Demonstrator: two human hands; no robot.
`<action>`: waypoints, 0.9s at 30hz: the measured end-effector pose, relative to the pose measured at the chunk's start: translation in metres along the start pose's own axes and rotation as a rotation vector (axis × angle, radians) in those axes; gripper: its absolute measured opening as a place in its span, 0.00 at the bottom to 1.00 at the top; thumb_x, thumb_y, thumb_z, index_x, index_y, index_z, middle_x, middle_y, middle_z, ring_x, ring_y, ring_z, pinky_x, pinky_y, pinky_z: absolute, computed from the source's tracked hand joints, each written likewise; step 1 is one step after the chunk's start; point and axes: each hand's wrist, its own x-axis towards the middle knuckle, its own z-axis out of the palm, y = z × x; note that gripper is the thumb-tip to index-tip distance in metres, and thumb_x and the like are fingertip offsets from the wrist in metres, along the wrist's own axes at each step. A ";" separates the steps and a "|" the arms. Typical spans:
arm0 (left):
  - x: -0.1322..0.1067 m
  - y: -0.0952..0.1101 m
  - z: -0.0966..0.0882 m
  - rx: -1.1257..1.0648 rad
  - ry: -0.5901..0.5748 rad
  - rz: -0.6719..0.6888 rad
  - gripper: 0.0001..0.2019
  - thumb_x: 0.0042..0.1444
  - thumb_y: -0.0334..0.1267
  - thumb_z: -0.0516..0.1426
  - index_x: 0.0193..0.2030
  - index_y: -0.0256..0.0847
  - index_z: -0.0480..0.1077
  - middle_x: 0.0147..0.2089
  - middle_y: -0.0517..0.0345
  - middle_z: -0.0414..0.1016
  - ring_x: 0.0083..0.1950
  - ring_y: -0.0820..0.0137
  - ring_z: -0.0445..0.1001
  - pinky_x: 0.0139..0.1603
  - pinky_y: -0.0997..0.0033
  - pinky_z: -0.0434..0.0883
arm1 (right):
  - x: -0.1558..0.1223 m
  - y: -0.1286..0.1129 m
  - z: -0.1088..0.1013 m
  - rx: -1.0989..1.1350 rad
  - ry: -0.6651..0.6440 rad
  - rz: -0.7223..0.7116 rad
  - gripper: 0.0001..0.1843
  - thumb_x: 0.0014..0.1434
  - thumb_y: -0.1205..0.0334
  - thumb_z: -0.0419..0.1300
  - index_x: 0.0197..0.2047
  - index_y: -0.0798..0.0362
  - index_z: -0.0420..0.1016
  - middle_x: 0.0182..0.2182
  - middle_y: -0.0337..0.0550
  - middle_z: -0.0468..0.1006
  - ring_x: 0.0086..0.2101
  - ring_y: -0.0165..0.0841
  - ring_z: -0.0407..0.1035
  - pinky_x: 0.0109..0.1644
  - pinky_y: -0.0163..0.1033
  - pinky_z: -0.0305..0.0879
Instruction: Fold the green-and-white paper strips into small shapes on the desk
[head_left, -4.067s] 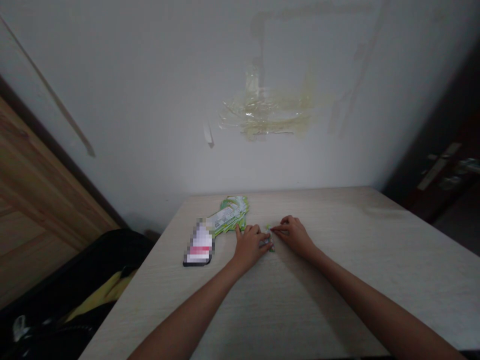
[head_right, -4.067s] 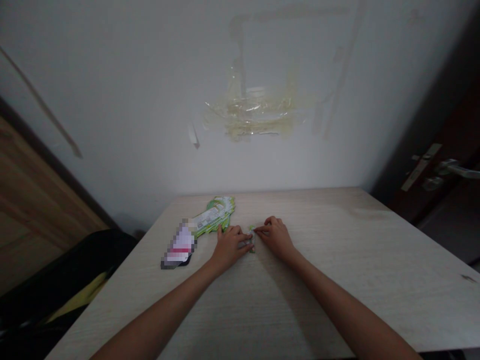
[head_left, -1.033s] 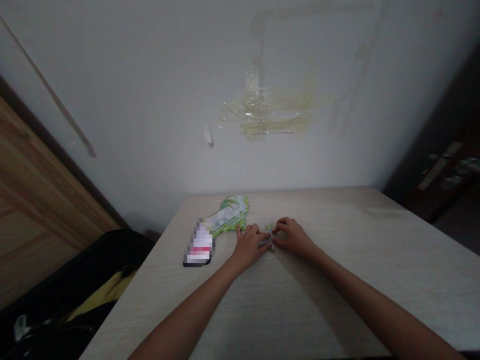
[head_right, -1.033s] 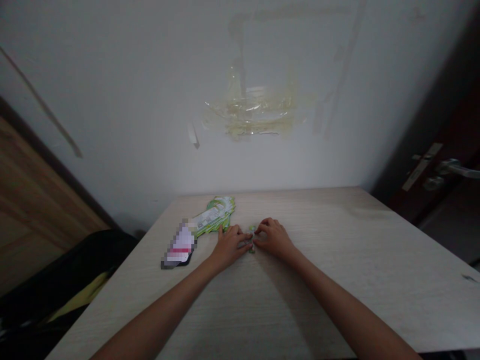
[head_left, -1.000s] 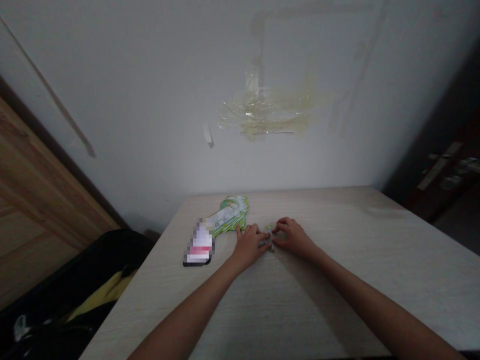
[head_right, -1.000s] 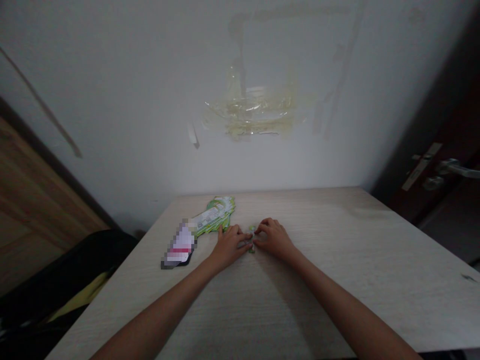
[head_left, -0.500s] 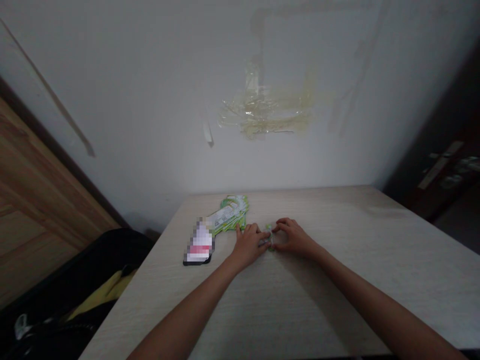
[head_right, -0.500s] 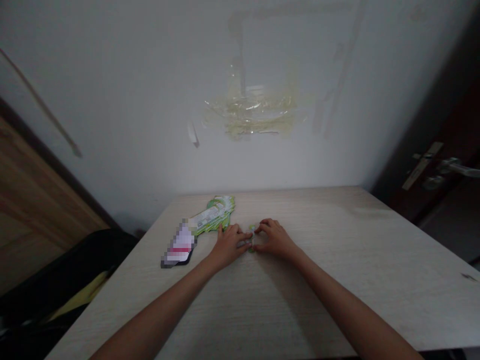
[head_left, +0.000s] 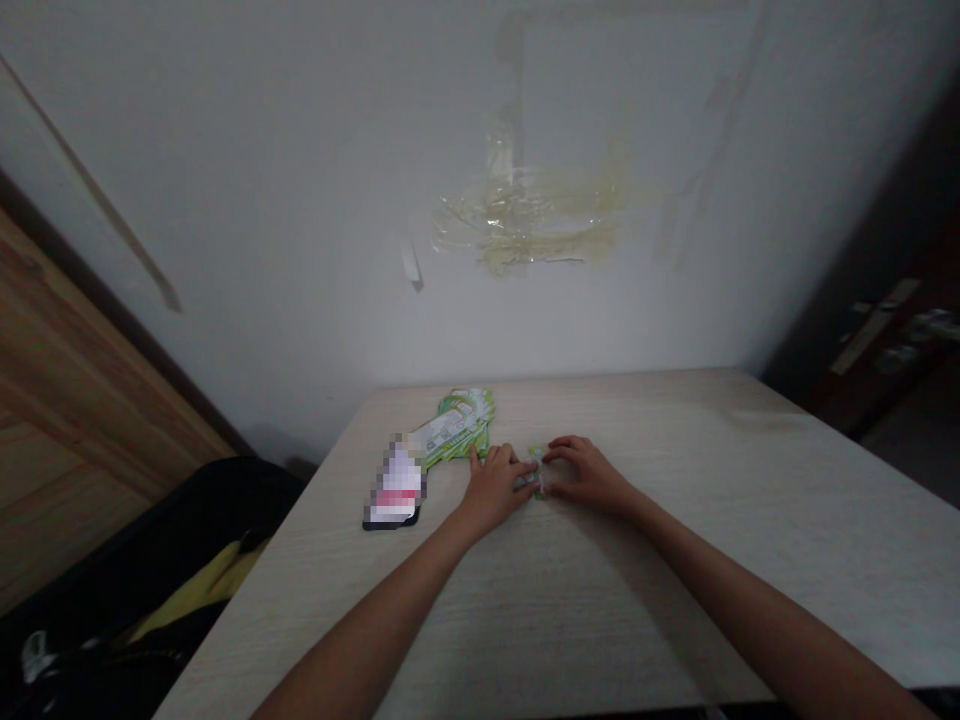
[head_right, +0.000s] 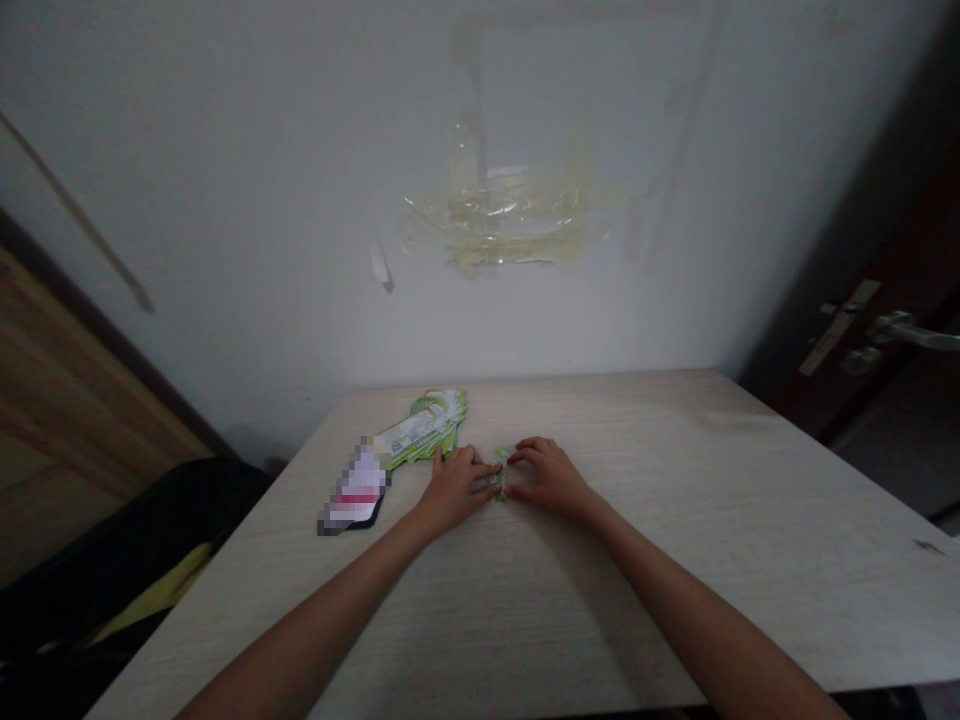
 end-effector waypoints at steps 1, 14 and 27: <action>0.000 0.000 -0.001 -0.001 -0.002 0.000 0.15 0.59 0.49 0.58 0.52 0.55 0.73 0.45 0.57 0.67 0.53 0.61 0.65 0.64 0.34 0.42 | 0.001 0.000 0.001 0.001 0.011 0.006 0.20 0.54 0.49 0.65 0.47 0.48 0.76 0.51 0.49 0.71 0.53 0.41 0.64 0.58 0.50 0.60; 0.001 0.001 0.001 0.024 -0.003 -0.009 0.15 0.59 0.51 0.58 0.52 0.58 0.72 0.46 0.57 0.67 0.53 0.61 0.65 0.64 0.33 0.41 | 0.004 -0.015 0.000 -0.152 0.025 0.054 0.21 0.50 0.54 0.66 0.48 0.49 0.74 0.48 0.47 0.72 0.50 0.41 0.65 0.55 0.47 0.63; 0.000 0.001 0.000 0.013 0.003 -0.003 0.14 0.59 0.49 0.58 0.52 0.56 0.73 0.45 0.58 0.67 0.52 0.61 0.65 0.64 0.34 0.40 | -0.003 -0.011 -0.003 -0.104 -0.010 -0.016 0.29 0.49 0.49 0.67 0.53 0.48 0.71 0.52 0.50 0.70 0.53 0.43 0.63 0.57 0.51 0.61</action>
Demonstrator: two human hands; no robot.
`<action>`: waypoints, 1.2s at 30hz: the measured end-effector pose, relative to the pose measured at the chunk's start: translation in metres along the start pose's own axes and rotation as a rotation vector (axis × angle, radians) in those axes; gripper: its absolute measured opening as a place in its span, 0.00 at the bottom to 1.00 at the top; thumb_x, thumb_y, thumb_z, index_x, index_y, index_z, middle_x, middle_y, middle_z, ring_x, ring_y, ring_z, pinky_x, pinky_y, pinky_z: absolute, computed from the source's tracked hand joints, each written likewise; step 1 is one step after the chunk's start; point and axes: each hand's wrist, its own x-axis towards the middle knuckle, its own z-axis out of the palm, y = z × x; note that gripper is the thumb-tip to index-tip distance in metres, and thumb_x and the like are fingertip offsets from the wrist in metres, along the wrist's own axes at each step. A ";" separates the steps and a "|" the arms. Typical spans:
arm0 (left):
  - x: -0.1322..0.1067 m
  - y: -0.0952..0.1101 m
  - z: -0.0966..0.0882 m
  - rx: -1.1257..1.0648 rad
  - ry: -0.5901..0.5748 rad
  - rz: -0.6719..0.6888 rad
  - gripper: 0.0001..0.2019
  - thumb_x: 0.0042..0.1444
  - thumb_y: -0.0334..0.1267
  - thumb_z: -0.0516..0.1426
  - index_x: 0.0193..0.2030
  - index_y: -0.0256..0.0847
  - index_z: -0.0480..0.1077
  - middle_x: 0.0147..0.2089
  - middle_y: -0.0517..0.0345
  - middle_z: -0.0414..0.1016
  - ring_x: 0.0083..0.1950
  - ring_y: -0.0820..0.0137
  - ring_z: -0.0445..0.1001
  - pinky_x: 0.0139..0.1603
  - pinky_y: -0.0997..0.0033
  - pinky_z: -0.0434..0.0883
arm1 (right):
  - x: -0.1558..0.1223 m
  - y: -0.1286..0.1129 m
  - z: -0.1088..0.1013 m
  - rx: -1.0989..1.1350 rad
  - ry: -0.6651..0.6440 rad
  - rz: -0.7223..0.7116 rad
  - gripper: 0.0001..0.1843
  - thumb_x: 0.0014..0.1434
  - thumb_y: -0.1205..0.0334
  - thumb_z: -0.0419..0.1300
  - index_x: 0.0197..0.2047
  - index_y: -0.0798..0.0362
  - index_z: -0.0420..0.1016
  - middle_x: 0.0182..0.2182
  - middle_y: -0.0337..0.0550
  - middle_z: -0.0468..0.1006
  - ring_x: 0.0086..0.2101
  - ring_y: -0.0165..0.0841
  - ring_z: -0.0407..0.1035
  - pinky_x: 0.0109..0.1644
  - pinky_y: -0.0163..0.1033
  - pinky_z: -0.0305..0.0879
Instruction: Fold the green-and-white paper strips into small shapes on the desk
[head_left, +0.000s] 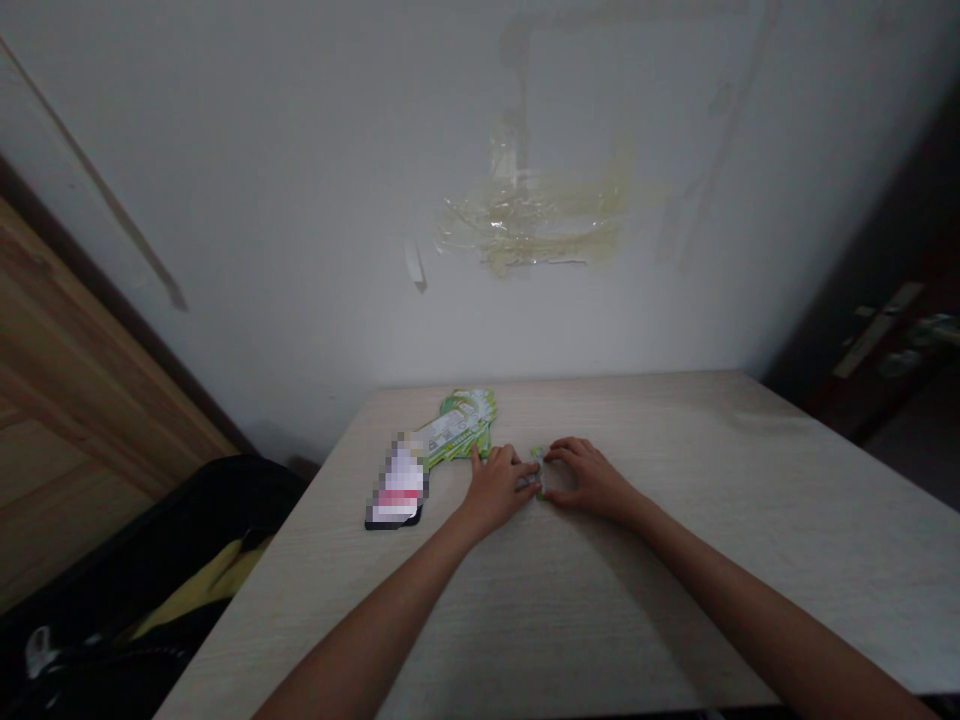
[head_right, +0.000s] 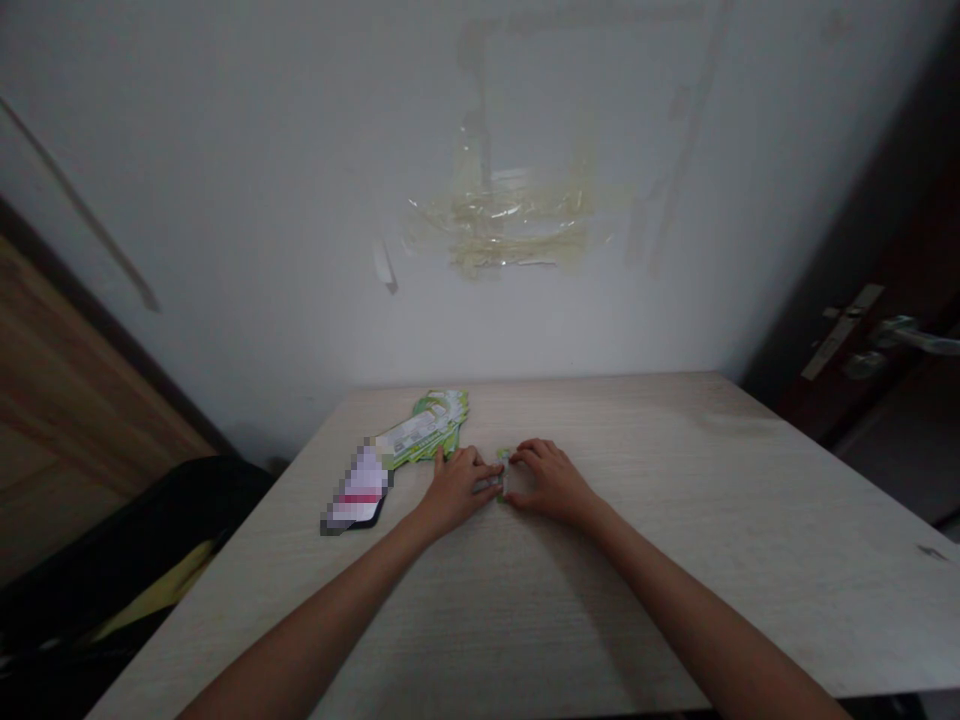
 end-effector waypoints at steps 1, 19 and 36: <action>0.000 0.000 0.000 -0.001 -0.002 -0.002 0.15 0.58 0.49 0.59 0.52 0.56 0.73 0.45 0.58 0.67 0.52 0.61 0.65 0.64 0.34 0.40 | -0.001 0.000 0.000 0.002 0.002 -0.002 0.29 0.49 0.49 0.67 0.53 0.48 0.71 0.52 0.50 0.70 0.53 0.43 0.63 0.57 0.51 0.61; 0.001 -0.002 0.004 -0.023 0.007 -0.007 0.15 0.57 0.50 0.60 0.51 0.56 0.74 0.45 0.58 0.67 0.52 0.61 0.66 0.64 0.33 0.40 | -0.001 0.012 0.001 0.211 0.065 -0.025 0.05 0.55 0.57 0.65 0.35 0.43 0.83 0.47 0.45 0.74 0.49 0.41 0.67 0.57 0.49 0.62; 0.002 -0.001 0.003 -0.007 0.001 -0.016 0.16 0.57 0.50 0.59 0.52 0.56 0.74 0.45 0.57 0.67 0.52 0.61 0.65 0.64 0.35 0.42 | 0.011 0.020 0.013 0.013 0.111 0.050 0.07 0.57 0.57 0.63 0.38 0.41 0.83 0.46 0.46 0.74 0.46 0.40 0.68 0.52 0.46 0.65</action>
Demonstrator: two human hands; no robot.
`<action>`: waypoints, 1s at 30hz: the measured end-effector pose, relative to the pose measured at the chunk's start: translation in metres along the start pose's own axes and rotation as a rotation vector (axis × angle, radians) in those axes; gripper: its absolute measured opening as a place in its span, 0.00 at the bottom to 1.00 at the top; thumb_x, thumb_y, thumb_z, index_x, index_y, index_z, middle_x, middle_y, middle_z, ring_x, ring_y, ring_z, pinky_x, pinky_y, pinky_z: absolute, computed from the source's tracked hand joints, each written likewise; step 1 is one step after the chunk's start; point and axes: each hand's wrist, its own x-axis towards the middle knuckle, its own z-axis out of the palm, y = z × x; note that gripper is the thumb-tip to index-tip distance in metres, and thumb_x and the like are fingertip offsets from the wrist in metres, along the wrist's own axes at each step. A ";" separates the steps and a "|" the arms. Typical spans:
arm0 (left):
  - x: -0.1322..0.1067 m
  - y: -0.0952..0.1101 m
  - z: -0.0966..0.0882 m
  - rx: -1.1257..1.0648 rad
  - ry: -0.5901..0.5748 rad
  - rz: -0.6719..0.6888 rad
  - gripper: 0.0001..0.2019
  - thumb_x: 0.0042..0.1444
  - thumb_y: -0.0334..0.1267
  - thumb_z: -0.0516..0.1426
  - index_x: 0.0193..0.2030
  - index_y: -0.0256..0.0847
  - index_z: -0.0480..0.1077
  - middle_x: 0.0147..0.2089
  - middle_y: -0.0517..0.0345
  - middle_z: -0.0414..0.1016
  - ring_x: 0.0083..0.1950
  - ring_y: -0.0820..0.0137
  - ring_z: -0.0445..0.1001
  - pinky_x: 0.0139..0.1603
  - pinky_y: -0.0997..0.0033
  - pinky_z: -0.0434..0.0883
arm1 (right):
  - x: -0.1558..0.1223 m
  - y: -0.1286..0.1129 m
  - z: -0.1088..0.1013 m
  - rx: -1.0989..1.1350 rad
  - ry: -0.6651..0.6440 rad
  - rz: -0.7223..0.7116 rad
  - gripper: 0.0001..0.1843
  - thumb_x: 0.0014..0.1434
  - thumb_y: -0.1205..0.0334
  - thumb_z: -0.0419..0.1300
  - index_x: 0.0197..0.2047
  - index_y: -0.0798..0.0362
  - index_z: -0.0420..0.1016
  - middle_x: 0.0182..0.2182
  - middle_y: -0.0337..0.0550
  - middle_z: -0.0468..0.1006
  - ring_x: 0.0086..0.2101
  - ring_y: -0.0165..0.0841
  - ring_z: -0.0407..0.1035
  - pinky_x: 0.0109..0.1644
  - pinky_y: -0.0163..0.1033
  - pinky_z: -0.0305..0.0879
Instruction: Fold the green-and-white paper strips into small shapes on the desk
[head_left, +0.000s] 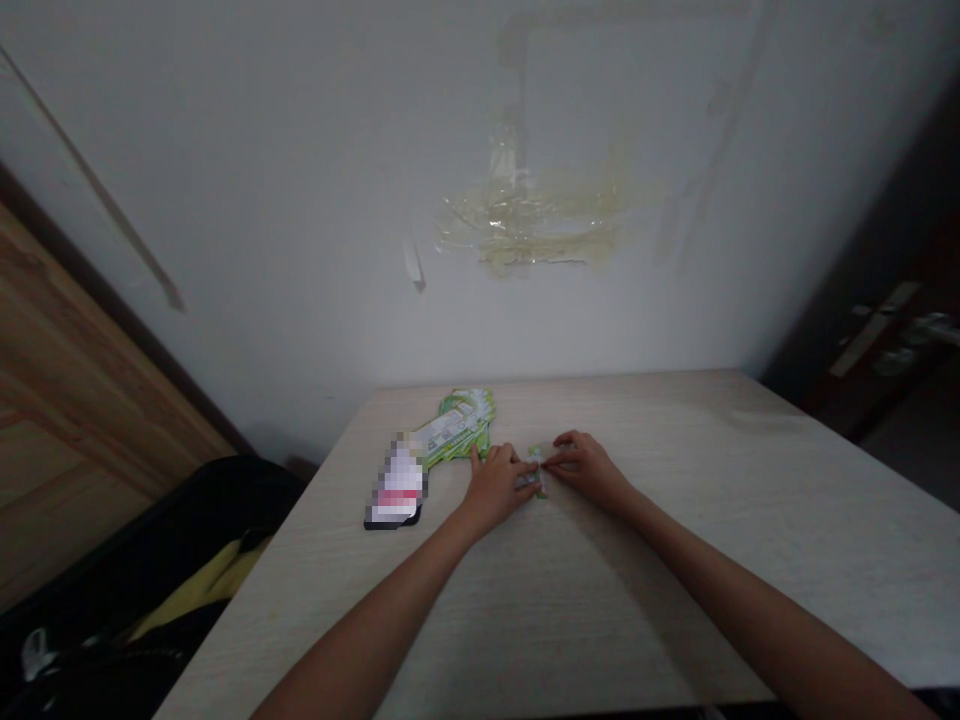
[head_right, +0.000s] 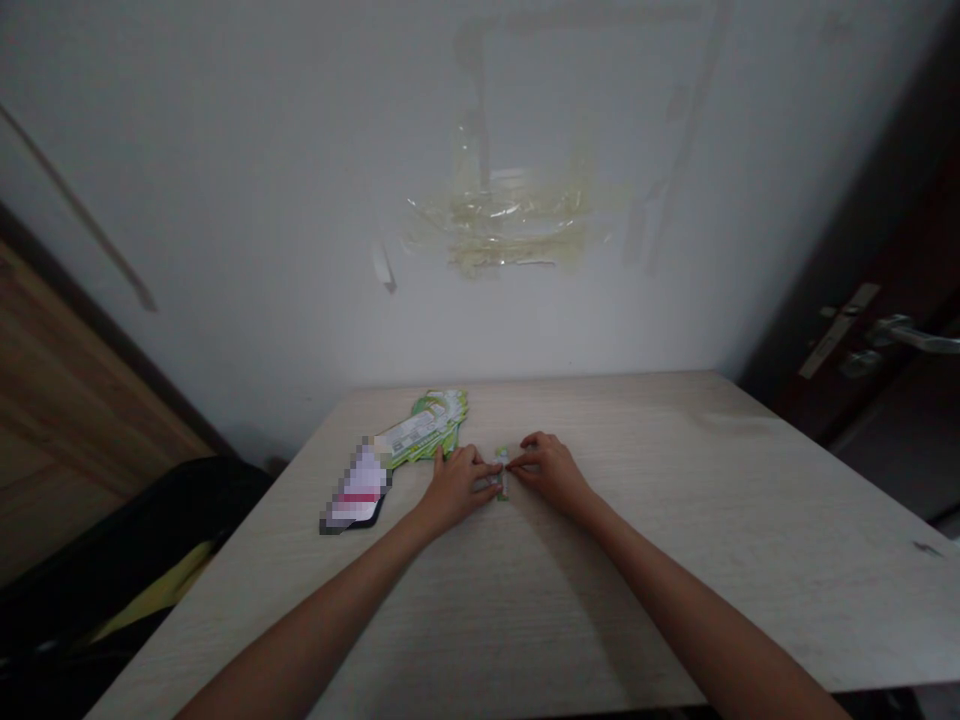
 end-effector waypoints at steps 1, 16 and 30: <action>0.000 0.000 0.000 0.002 -0.001 0.002 0.16 0.57 0.50 0.60 0.51 0.56 0.74 0.45 0.57 0.67 0.52 0.61 0.65 0.63 0.35 0.43 | 0.001 0.000 0.000 -0.010 -0.003 0.007 0.07 0.58 0.56 0.63 0.38 0.40 0.83 0.46 0.46 0.74 0.46 0.39 0.68 0.52 0.46 0.65; -0.001 0.001 -0.004 -0.021 -0.009 -0.007 0.15 0.57 0.50 0.60 0.51 0.56 0.74 0.47 0.57 0.67 0.53 0.61 0.65 0.64 0.35 0.42 | 0.007 -0.009 0.002 -0.147 -0.043 0.096 0.13 0.64 0.56 0.56 0.49 0.38 0.79 0.46 0.46 0.71 0.46 0.39 0.66 0.50 0.46 0.64; -0.001 -0.001 0.002 -0.038 0.027 -0.004 0.16 0.56 0.49 0.61 0.52 0.57 0.73 0.49 0.57 0.68 0.54 0.60 0.65 0.64 0.31 0.39 | 0.003 -0.012 0.000 -0.168 -0.037 0.090 0.16 0.63 0.57 0.55 0.54 0.38 0.74 0.48 0.47 0.69 0.47 0.41 0.64 0.51 0.48 0.61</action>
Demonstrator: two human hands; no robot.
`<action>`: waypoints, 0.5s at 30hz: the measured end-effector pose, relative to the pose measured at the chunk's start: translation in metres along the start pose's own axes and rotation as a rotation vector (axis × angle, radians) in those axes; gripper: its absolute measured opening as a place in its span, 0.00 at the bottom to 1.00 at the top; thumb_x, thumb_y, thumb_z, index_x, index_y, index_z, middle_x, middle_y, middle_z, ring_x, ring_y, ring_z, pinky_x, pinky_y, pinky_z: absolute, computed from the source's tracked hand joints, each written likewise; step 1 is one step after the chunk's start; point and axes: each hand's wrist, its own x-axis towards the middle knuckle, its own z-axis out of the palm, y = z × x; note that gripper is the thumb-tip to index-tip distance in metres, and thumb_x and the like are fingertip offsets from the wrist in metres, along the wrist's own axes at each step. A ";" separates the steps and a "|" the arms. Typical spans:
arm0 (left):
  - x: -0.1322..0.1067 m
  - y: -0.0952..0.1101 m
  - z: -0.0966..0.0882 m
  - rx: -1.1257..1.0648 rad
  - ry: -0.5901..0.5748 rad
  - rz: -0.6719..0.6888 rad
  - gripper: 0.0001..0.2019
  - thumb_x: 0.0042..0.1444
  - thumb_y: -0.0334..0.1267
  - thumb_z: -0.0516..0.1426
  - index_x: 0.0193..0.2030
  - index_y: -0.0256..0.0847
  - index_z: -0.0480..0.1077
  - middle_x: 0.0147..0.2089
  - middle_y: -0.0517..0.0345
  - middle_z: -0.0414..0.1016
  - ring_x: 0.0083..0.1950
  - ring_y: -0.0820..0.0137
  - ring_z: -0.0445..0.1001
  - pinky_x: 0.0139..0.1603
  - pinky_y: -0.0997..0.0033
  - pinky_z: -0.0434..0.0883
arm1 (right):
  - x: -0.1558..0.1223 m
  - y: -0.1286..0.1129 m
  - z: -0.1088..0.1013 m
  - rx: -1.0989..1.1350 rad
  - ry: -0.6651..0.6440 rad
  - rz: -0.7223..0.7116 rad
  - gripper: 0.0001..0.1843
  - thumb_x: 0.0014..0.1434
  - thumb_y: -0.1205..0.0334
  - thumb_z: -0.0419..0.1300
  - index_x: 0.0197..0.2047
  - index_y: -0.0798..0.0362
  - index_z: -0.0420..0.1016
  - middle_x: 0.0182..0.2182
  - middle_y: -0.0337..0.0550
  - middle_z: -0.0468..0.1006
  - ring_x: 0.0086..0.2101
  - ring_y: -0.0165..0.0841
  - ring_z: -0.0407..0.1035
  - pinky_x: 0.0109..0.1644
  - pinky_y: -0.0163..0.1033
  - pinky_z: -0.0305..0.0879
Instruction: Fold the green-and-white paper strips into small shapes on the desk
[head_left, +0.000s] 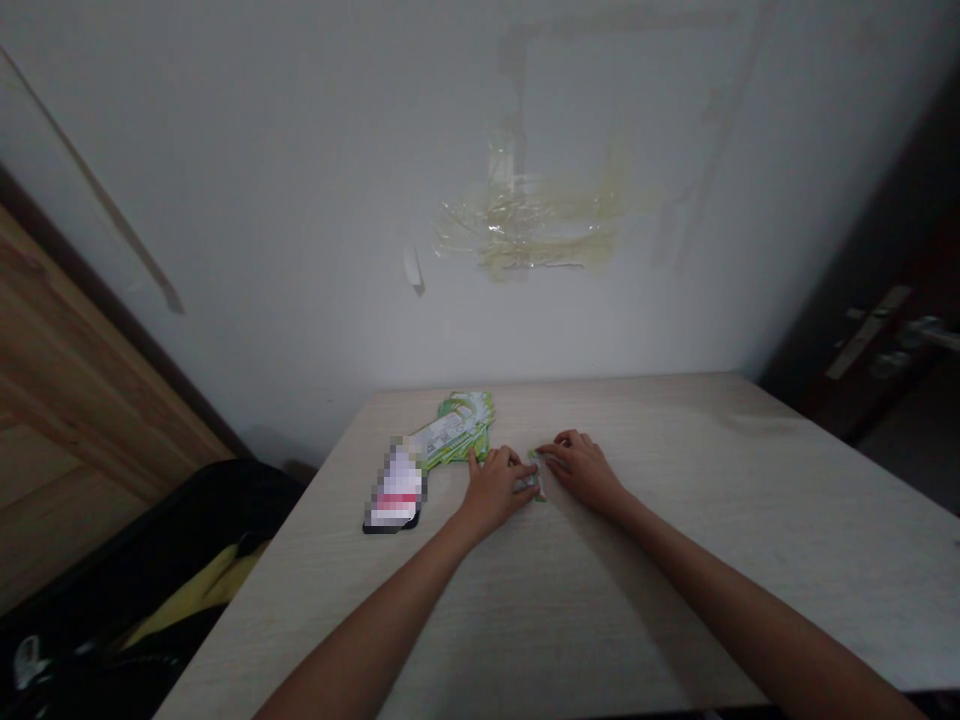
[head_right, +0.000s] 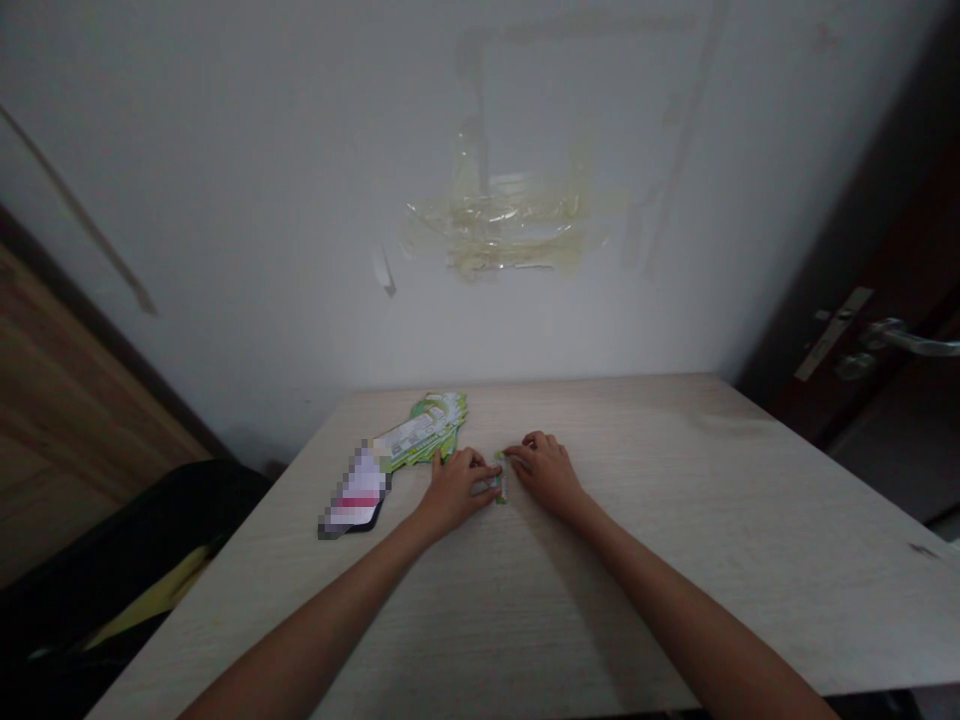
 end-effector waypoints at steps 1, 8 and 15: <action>0.000 0.000 0.001 0.000 0.001 -0.003 0.16 0.56 0.49 0.61 0.51 0.57 0.73 0.49 0.57 0.69 0.54 0.60 0.65 0.64 0.30 0.39 | 0.000 0.001 0.000 0.010 -0.002 -0.002 0.16 0.63 0.57 0.56 0.54 0.39 0.74 0.48 0.47 0.69 0.47 0.40 0.64 0.51 0.47 0.62; 0.000 -0.001 0.004 0.004 0.027 -0.007 0.15 0.55 0.49 0.61 0.50 0.58 0.74 0.48 0.57 0.69 0.54 0.58 0.66 0.63 0.28 0.40 | -0.003 0.001 -0.003 0.080 0.011 -0.068 0.12 0.60 0.57 0.60 0.47 0.40 0.79 0.47 0.45 0.71 0.48 0.39 0.64 0.53 0.46 0.61; 0.000 -0.002 0.004 -0.020 0.025 -0.007 0.16 0.55 0.49 0.62 0.50 0.57 0.74 0.48 0.58 0.69 0.53 0.61 0.66 0.64 0.29 0.38 | -0.001 -0.005 -0.002 0.085 0.034 -0.004 0.09 0.58 0.55 0.62 0.42 0.42 0.81 0.44 0.44 0.72 0.46 0.39 0.65 0.52 0.45 0.61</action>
